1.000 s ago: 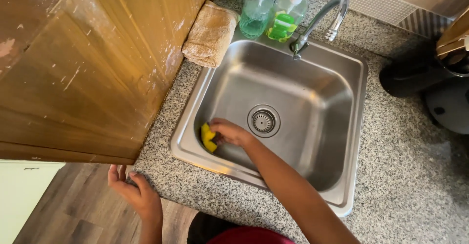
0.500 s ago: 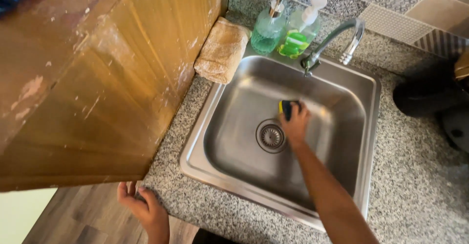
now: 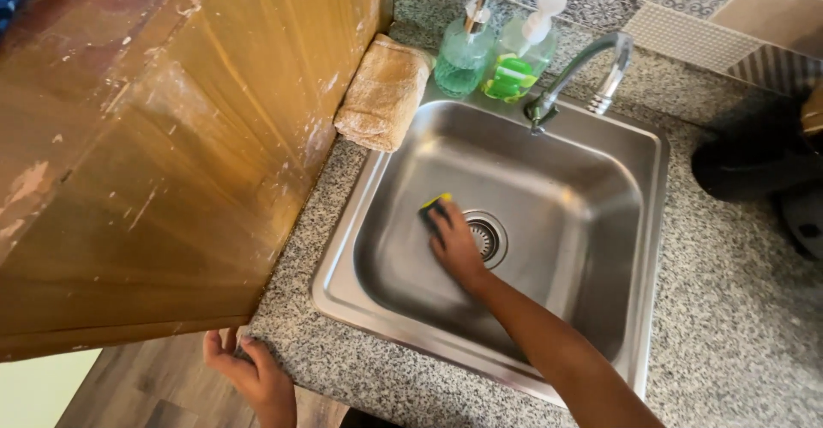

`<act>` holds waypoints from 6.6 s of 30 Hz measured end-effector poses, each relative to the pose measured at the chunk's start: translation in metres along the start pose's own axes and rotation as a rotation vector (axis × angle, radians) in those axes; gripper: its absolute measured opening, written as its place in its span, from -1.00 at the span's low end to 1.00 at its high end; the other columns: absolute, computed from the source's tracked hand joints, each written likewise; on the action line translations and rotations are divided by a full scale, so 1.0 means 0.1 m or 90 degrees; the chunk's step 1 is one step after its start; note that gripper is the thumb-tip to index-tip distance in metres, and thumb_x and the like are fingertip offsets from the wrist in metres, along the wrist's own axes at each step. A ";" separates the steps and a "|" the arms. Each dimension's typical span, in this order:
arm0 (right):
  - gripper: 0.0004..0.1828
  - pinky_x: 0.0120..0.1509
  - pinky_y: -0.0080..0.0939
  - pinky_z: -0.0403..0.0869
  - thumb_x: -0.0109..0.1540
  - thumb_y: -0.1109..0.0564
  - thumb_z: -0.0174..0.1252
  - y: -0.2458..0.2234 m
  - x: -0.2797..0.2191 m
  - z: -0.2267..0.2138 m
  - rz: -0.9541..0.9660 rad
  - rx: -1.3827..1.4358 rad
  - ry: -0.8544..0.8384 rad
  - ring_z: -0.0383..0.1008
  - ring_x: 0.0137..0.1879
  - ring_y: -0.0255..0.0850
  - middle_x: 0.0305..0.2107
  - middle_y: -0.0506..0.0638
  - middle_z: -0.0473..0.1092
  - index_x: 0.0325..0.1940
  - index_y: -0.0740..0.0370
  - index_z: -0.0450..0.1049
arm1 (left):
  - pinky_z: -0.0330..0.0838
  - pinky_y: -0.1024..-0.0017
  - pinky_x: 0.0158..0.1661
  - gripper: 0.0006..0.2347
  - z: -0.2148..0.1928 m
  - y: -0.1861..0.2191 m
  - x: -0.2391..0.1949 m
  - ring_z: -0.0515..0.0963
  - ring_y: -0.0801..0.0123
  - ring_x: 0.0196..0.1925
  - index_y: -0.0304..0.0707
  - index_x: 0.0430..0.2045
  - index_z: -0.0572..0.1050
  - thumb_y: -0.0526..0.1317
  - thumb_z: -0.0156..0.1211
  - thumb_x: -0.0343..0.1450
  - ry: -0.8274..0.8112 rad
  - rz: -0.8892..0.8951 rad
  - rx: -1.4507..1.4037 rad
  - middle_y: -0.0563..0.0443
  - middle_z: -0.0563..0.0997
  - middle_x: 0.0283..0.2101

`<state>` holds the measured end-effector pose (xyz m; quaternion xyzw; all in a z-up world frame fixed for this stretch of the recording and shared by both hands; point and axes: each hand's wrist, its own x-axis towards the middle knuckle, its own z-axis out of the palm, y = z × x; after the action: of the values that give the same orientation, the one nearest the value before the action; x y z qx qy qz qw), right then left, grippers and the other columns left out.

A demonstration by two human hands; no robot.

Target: Cleaning the kitchen counter and sink with a sponge.

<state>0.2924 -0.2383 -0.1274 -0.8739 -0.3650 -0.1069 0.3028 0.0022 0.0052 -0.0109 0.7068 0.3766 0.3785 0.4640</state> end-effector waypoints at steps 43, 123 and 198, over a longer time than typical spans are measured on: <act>-0.77 0.11 0.05 0.41 0.09 0.21 0.26 1.06 1.51 0.63 0.670 0.155 0.628 0.45 -0.07 0.10 -0.21 0.17 0.41 -0.21 0.23 0.42 | 0.23 0.11 0.22 -0.60 0.03 -0.06 0.06 0.26 -0.09 0.34 -0.50 0.35 0.00 -0.33 -0.24 0.59 0.017 -0.004 -0.019 -0.38 0.16 0.34; -0.32 0.24 0.18 0.42 0.10 -0.18 0.42 1.42 1.14 0.12 0.838 0.240 0.518 0.40 0.12 0.20 0.09 0.24 0.18 0.07 0.21 0.28 | 0.24 0.18 0.27 -0.58 0.02 -0.27 0.06 0.36 0.00 0.31 -0.53 0.32 0.11 -0.29 -0.21 0.56 0.067 0.046 -0.070 -0.35 0.25 0.32; -0.48 -0.36 -0.10 0.43 0.16 -0.12 0.25 0.58 0.20 -1.17 0.694 1.305 0.227 0.45 -0.05 0.21 -0.01 0.10 0.38 0.10 0.17 0.39 | 0.65 0.21 -0.29 -0.59 5.10 1.75 0.14 0.73 0.16 -0.42 -0.21 -0.45 0.56 0.10 -0.17 0.47 -0.547 0.185 0.128 -0.06 0.68 -0.47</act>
<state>0.3510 -0.3302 -0.0523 -0.2351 0.1895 0.2598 0.9172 0.4915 -0.2214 0.0123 0.8865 0.0821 0.0738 0.4493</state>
